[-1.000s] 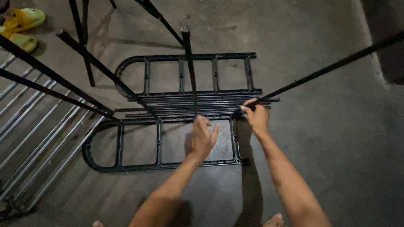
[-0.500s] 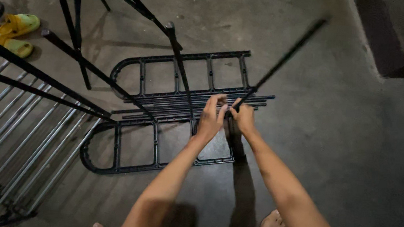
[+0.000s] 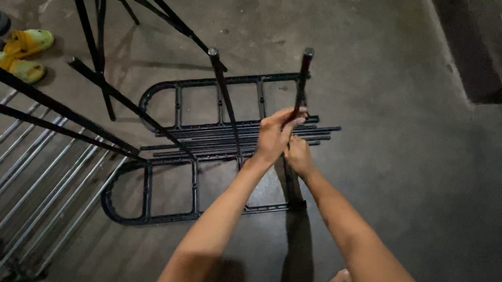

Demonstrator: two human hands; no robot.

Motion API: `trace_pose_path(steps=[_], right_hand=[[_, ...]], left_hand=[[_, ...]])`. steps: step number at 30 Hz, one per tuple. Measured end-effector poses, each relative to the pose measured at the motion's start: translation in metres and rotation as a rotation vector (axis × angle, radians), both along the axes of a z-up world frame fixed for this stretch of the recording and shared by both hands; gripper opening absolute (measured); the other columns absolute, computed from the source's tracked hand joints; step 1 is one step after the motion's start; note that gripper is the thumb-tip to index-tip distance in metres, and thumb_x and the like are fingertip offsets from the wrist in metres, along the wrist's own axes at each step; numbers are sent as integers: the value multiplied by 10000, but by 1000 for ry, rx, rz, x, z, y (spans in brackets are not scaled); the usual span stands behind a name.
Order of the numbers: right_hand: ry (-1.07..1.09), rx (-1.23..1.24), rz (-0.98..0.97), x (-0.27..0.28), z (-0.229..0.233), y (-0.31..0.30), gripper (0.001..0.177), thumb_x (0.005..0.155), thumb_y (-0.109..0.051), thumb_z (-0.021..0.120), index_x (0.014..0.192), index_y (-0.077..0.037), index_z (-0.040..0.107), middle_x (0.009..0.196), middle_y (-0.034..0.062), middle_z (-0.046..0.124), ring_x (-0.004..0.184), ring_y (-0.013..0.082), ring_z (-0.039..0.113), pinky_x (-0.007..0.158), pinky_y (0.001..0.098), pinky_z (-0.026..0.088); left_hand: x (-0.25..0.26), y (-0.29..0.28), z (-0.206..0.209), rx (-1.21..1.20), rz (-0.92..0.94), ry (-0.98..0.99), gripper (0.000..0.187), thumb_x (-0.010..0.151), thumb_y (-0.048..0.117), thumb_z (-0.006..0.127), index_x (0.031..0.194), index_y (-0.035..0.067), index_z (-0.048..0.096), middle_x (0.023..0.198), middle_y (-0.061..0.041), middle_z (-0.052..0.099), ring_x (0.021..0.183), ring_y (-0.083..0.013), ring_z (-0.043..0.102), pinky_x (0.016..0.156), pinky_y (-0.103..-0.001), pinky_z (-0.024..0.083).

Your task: The person assembles a metal rack by hand, inserting vertical poles into base frames and connecting them to horizontal bars. The person works on the floor, handling multiple metal components to build the structure.

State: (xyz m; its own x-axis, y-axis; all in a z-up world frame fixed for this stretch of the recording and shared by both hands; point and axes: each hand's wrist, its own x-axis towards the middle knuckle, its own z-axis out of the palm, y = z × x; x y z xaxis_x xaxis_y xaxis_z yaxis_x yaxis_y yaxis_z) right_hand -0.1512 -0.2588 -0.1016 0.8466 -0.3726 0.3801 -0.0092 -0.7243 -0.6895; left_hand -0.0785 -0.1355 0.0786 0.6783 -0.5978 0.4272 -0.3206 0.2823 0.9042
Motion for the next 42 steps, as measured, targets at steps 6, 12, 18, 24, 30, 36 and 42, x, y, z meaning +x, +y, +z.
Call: trace_pose_path(steps=[6, 12, 18, 24, 30, 36, 42], right_hand=[[-93, 406, 89, -9, 18, 0, 296, 879, -240, 721, 1065, -13, 681, 973, 216, 741, 929, 386, 714, 814, 454, 550], [10, 53, 3, -1, 10, 7, 269, 892, -189, 709, 1069, 8, 660, 982, 250, 701, 942, 430, 687, 824, 491, 523], [30, -122, -45, 10, -26, 0, 174, 891, -87, 660, 1052, -27, 636, 987, 248, 676, 913, 455, 651, 829, 535, 512], [-196, 325, 108, -6, -37, -11, 218, 909, -170, 658, 1074, -26, 656, 987, 243, 696, 921, 430, 677, 827, 520, 526], [-92, 368, 53, 0, -31, 0, 283, 928, -254, 655, 1095, -26, 675, 987, 239, 716, 929, 406, 702, 826, 506, 541], [93, -37, -114, 13, -40, 0, 278, 958, -276, 634, 1096, -43, 696, 998, 226, 727, 932, 397, 705, 836, 492, 548], [-391, 491, 231, -3, -61, -9, 661, 873, -342, 806, 1382, -76, 479, 1321, 65, 556, 1180, 237, 565, 1009, 440, 447]], left_hand=[[-9, -22, 2, 103, -18, -274, 326, 904, -59, 694, 1223, 4, 708, 1103, -153, 777, 1050, -238, 757, 901, -313, 598], [9, -13, -15, 31, -14, -48, 313, 931, -66, 655, 1236, -5, 689, 1096, -141, 787, 1021, -200, 778, 908, -294, 602], [24, 8, -14, 74, 52, -101, 180, 944, -14, 704, 1121, 0, 736, 1018, -131, 806, 961, -190, 801, 848, -293, 610], [-12, -30, -4, 122, -64, -294, 318, 908, -7, 697, 1223, 34, 712, 1094, -141, 784, 1004, -228, 750, 855, -322, 590], [0, -27, -16, 103, -89, -171, 418, 854, -89, 621, 1252, 2, 709, 1090, -151, 785, 950, -251, 756, 786, -331, 599], [30, 0, -25, 35, 11, -124, 299, 926, -59, 665, 1222, -22, 689, 1062, -137, 791, 980, -247, 791, 872, -327, 614], [-11, -18, -15, 41, -1, -255, 317, 898, -47, 691, 1207, 27, 705, 1096, -174, 761, 999, -298, 767, 869, -326, 609]])
